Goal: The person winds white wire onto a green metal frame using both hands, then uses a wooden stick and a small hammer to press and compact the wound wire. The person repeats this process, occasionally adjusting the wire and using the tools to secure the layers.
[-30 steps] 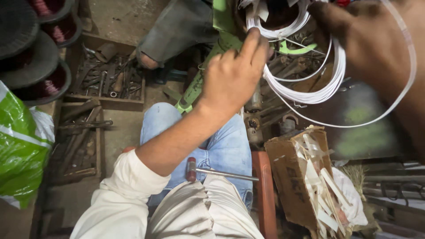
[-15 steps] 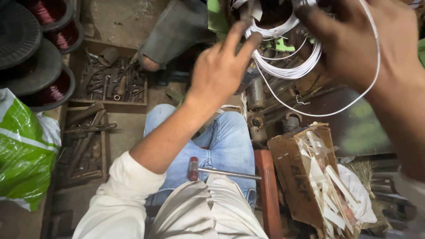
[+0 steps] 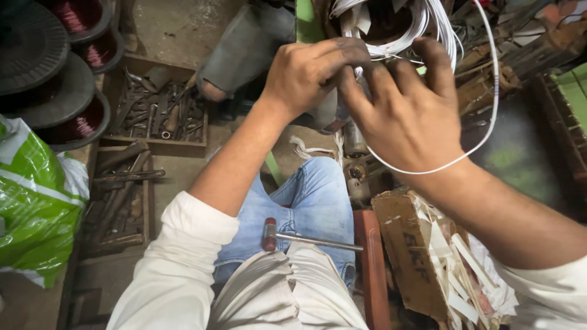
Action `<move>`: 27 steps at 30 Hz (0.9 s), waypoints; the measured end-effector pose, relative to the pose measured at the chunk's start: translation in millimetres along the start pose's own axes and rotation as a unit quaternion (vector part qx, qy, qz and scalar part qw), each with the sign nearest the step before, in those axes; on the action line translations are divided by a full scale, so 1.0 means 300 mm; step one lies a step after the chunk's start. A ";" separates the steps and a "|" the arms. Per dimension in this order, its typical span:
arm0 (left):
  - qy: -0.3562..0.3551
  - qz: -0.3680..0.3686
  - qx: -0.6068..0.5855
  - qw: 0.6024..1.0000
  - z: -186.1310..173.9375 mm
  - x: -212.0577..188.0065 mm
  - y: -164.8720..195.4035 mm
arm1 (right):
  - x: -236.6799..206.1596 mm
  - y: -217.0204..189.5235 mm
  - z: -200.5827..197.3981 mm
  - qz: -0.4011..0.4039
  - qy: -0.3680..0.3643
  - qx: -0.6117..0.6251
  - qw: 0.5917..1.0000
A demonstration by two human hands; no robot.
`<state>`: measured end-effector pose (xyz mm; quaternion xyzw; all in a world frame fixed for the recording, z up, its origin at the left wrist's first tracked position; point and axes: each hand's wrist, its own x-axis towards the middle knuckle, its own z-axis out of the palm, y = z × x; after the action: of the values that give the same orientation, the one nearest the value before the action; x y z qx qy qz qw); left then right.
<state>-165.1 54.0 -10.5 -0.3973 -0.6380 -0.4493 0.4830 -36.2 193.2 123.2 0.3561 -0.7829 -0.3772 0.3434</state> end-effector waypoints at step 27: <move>-0.077 -0.002 0.120 0.990 -0.016 0.005 0.120 | -0.118 0.320 -0.006 -0.124 -0.054 0.163 0.977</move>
<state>-130.2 59.6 -1.4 -0.3689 -0.7232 -0.3388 0.4755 -45.2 265.9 194.8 0.4803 -0.8010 -0.3031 0.1890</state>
